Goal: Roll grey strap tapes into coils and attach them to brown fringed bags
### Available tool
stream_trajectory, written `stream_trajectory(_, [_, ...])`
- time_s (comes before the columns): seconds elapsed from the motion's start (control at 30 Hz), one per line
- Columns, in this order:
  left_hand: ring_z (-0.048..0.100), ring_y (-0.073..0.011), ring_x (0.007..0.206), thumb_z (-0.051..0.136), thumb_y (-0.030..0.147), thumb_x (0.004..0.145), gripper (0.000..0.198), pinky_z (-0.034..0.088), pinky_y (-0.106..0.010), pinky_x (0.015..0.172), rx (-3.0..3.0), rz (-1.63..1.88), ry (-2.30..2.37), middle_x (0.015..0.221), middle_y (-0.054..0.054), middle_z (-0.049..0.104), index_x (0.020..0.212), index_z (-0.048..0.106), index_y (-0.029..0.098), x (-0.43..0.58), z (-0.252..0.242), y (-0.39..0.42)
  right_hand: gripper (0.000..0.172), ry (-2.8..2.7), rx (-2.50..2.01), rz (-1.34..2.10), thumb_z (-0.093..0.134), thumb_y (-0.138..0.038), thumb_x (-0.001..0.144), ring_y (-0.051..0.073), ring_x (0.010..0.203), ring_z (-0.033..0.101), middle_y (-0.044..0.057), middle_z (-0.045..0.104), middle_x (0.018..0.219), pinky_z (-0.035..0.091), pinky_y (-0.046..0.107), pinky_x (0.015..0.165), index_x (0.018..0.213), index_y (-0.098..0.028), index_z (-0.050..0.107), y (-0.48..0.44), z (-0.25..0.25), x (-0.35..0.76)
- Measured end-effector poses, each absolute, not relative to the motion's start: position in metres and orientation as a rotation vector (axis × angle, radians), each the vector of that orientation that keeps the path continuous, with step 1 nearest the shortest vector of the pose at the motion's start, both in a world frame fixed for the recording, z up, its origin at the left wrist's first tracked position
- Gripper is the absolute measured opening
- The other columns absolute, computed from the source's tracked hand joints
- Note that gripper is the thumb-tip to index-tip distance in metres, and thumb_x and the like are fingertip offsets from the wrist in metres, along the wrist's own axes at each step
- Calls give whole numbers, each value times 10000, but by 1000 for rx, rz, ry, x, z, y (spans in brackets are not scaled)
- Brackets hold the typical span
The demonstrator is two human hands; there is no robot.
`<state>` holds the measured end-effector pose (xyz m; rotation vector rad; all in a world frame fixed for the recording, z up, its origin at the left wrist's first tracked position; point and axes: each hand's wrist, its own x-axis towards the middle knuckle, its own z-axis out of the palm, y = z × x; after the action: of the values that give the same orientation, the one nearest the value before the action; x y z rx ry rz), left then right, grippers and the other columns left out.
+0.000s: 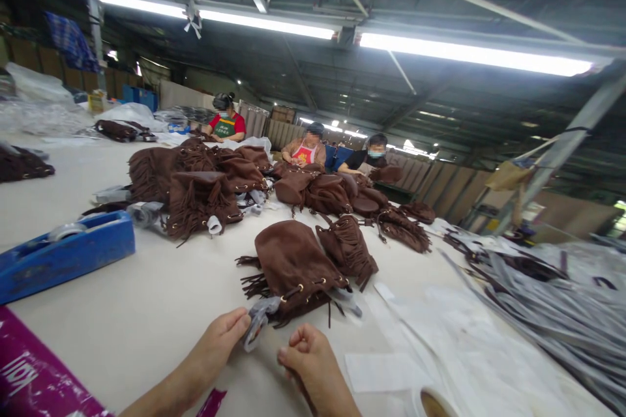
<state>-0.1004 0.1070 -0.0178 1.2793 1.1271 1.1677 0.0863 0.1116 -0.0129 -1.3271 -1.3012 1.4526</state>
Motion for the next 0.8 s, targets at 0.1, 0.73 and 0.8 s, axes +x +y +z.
stream_trajectory(0.1, [438, -175, 709, 523, 645, 752, 464, 363, -279, 675, 1286, 1168, 1115, 696, 8, 480, 679, 498, 188, -101, -17, 106, 282, -1338, -1294, 1497, 683, -316, 590, 69, 400, 427, -22, 650, 555, 189, 160, 351, 679, -218, 434, 112, -10, 86])
stream_trajectory(0.73, [520, -252, 903, 468, 594, 820, 448, 381, -317, 843, 1558, 1098, 1164, 849, -57, 625, 735, 619, 181, -107, -15, 109, 516, -1125, -1100, 1455, 833, -453, 540, 52, 332, 361, -104, 472, 414, 201, 144, 320, 627, -225, 377, 134, -35, 44])
stream_trajectory(0.8, [511, -249, 891, 457, 582, 825, 437, 379, -323, 843, 1586, 1091, 1178, 830, -53, 614, 722, 614, 188, -107, -17, 110, 546, -1101, -1026, 1501, 848, -488, 520, 54, 338, 361, -102, 477, 424, 215, 150, 334, 632, -225, 383, 137, -43, 44])
